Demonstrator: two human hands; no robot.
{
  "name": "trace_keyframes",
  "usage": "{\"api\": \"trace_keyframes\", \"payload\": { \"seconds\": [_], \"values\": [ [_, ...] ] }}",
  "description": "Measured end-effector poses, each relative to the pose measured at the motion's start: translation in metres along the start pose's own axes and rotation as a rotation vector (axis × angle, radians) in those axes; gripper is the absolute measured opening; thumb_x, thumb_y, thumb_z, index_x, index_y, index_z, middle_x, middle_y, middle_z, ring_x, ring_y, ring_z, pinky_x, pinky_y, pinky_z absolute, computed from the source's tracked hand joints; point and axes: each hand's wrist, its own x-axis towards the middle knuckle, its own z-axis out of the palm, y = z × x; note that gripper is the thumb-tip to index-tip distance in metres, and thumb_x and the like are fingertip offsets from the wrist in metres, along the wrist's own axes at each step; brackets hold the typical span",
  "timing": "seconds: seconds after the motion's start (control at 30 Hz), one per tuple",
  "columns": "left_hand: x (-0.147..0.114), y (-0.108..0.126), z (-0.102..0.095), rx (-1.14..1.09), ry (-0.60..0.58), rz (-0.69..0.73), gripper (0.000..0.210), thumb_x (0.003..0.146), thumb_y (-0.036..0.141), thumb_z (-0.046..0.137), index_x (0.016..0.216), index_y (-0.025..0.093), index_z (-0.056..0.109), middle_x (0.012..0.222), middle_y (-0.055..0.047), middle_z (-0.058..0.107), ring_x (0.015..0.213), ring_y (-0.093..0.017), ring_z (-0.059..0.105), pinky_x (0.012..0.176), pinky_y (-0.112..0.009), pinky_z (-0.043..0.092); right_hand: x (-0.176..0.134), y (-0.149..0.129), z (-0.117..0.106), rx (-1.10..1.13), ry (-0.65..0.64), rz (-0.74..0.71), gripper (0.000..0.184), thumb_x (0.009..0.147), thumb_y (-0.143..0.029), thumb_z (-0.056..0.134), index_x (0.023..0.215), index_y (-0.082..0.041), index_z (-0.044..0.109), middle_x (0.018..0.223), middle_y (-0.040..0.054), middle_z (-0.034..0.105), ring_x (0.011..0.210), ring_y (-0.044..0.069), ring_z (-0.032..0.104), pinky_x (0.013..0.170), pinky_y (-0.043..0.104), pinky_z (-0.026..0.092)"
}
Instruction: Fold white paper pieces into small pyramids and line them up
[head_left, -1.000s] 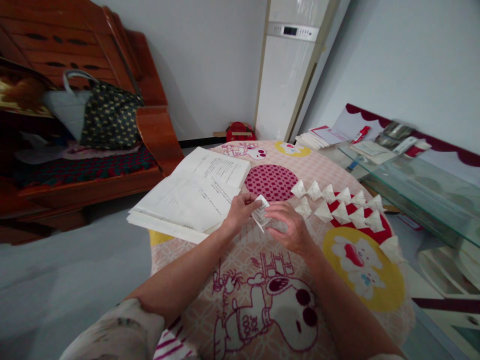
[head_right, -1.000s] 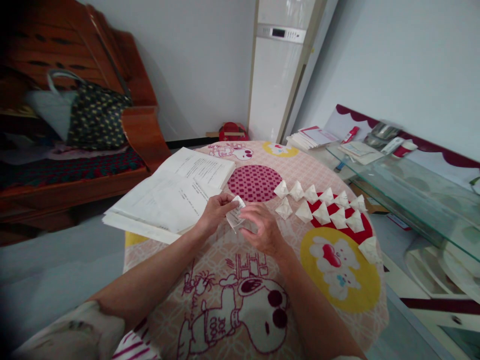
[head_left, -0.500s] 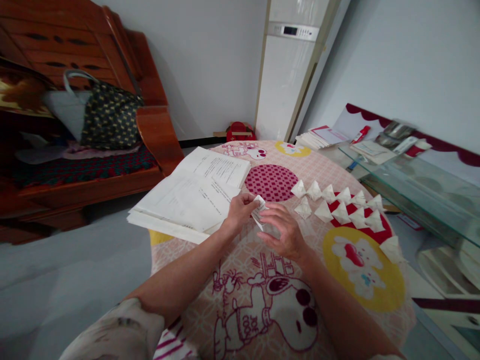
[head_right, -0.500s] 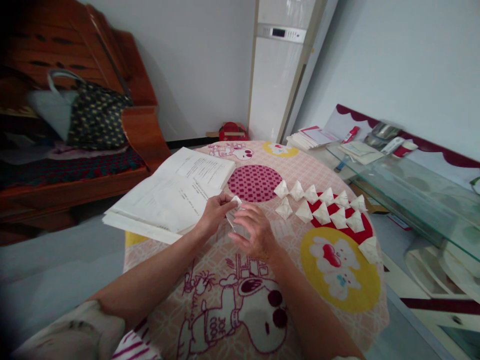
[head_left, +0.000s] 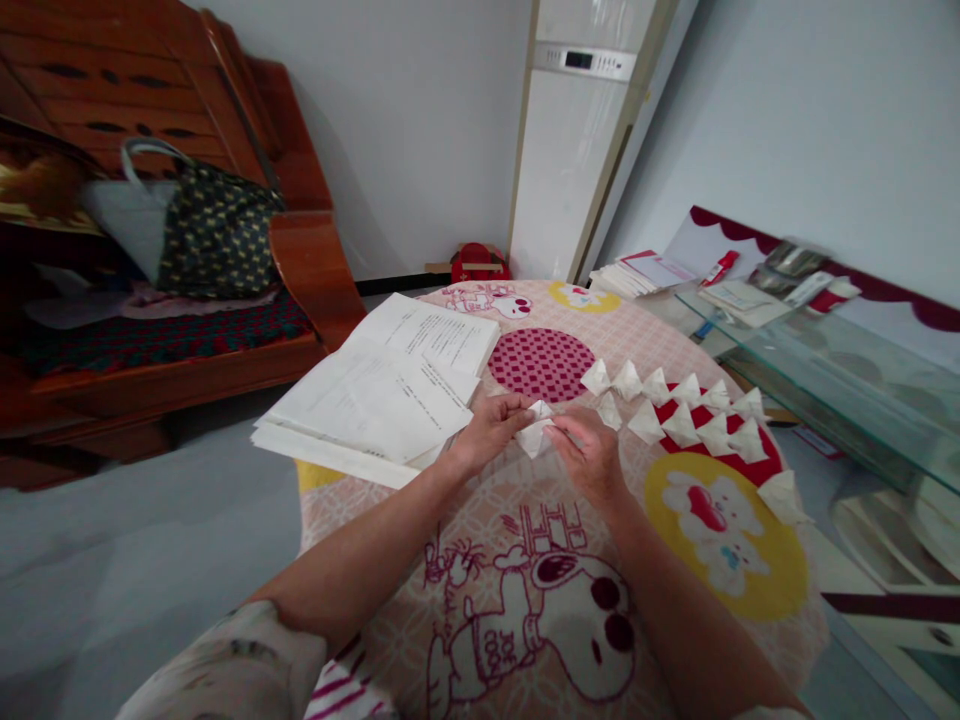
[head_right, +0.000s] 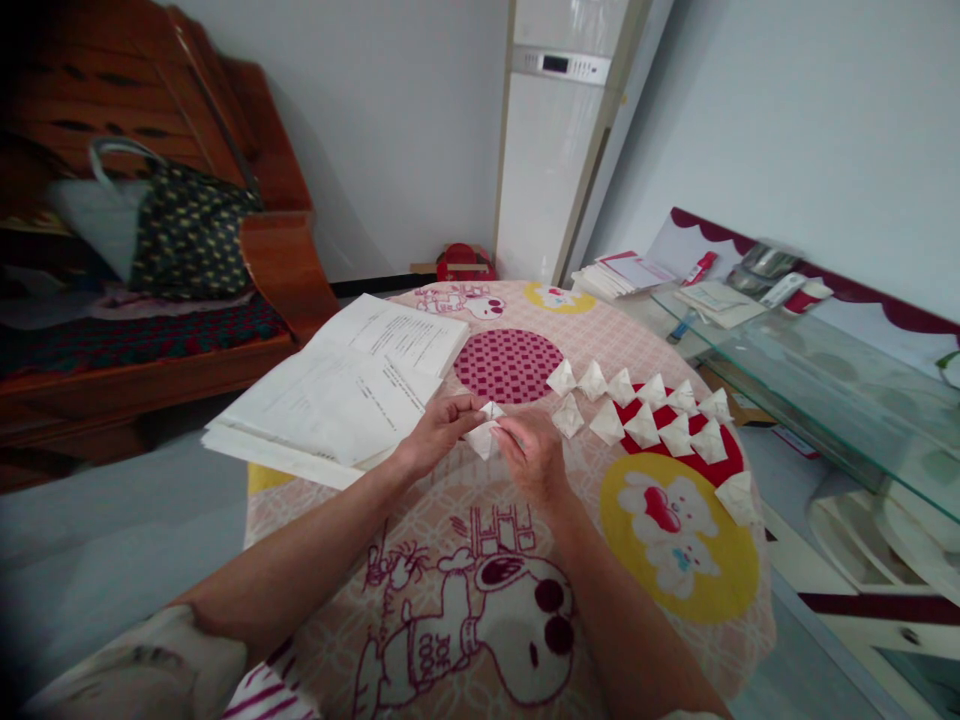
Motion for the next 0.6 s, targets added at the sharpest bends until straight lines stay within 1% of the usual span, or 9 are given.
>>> {"api": "trace_keyframes", "payload": {
  "seconds": [0.1,0.17,0.23,0.3,0.37,0.43,0.53,0.6],
  "values": [
    [-0.0004,0.0010,0.0003,0.005,-0.086,-0.037,0.043,0.075,0.053,0.082,0.091,0.014,0.075,0.080,-0.005,0.072,0.069,-0.014,0.063,0.068,-0.024,0.047,-0.0016,0.0038,-0.0030,0.046,0.000,0.145,0.017,0.091,-0.035,0.065,0.083,-0.024,0.075,0.078,0.0050,0.073,0.077,0.024,0.067,0.076,0.038,0.053],
    [-0.0006,0.0011,0.0001,0.002,-0.114,-0.058,0.044,0.076,0.054,0.081,0.094,0.014,0.076,0.083,-0.006,0.073,0.072,-0.015,0.064,0.069,-0.025,0.047,-0.0025,0.0051,-0.0044,0.074,0.003,0.236,0.015,0.088,-0.036,0.069,0.081,-0.023,0.075,0.077,0.0042,0.073,0.074,0.023,0.066,0.074,0.036,0.052],
    [-0.0007,0.0001,-0.0005,0.000,-0.123,-0.071,0.044,0.077,0.054,0.081,0.096,0.014,0.076,0.086,-0.007,0.073,0.073,-0.015,0.063,0.068,-0.024,0.045,-0.0027,0.0052,-0.0049,0.092,0.004,0.293,0.015,0.086,-0.036,0.071,0.078,-0.023,0.074,0.074,0.0032,0.073,0.071,0.022,0.065,0.071,0.035,0.051],
    [-0.0007,-0.0017,-0.0012,0.006,-0.122,-0.078,0.046,0.078,0.055,0.080,0.097,0.014,0.076,0.085,-0.006,0.072,0.070,-0.013,0.061,0.064,-0.023,0.043,-0.0023,0.0042,-0.0048,0.095,0.004,0.321,0.016,0.084,-0.036,0.072,0.075,-0.023,0.073,0.071,0.0022,0.072,0.069,0.021,0.064,0.069,0.034,0.050],
    [-0.0007,-0.0039,-0.0014,0.017,-0.115,-0.082,0.047,0.079,0.057,0.079,0.096,0.013,0.075,0.079,-0.004,0.069,0.066,-0.011,0.057,0.061,-0.022,0.039,-0.0017,0.0027,-0.0042,0.094,0.004,0.337,0.015,0.083,-0.034,0.072,0.073,-0.022,0.072,0.069,0.0013,0.071,0.067,0.020,0.063,0.067,0.032,0.049],
    [-0.0010,-0.0054,-0.0005,0.031,-0.102,-0.078,0.048,0.078,0.056,0.079,0.094,0.012,0.074,0.076,-0.003,0.068,0.064,-0.011,0.055,0.060,-0.022,0.038,-0.0012,0.0012,-0.0033,0.100,0.001,0.351,0.015,0.082,-0.033,0.071,0.072,-0.021,0.071,0.066,0.0005,0.069,0.064,0.018,0.062,0.064,0.031,0.047],
    [-0.0025,-0.0053,0.0028,0.084,-0.058,-0.045,0.047,0.077,0.055,0.080,0.093,0.011,0.073,0.078,-0.003,0.068,0.065,-0.010,0.054,0.060,-0.022,0.037,-0.0010,-0.0001,-0.0021,0.114,-0.006,0.369,0.015,0.081,-0.032,0.070,0.071,-0.020,0.069,0.064,-0.0001,0.067,0.062,0.017,0.060,0.062,0.029,0.045],
    [-0.0040,-0.0041,0.0052,0.151,-0.021,-0.018,0.045,0.079,0.054,0.077,0.090,0.011,0.074,0.074,-0.001,0.066,0.062,-0.009,0.050,0.058,-0.021,0.033,-0.0010,-0.0003,-0.0015,0.107,-0.005,0.368,0.015,0.081,-0.032,0.070,0.071,-0.020,0.068,0.065,0.0002,0.067,0.063,0.017,0.061,0.062,0.030,0.045]
  ]
}}
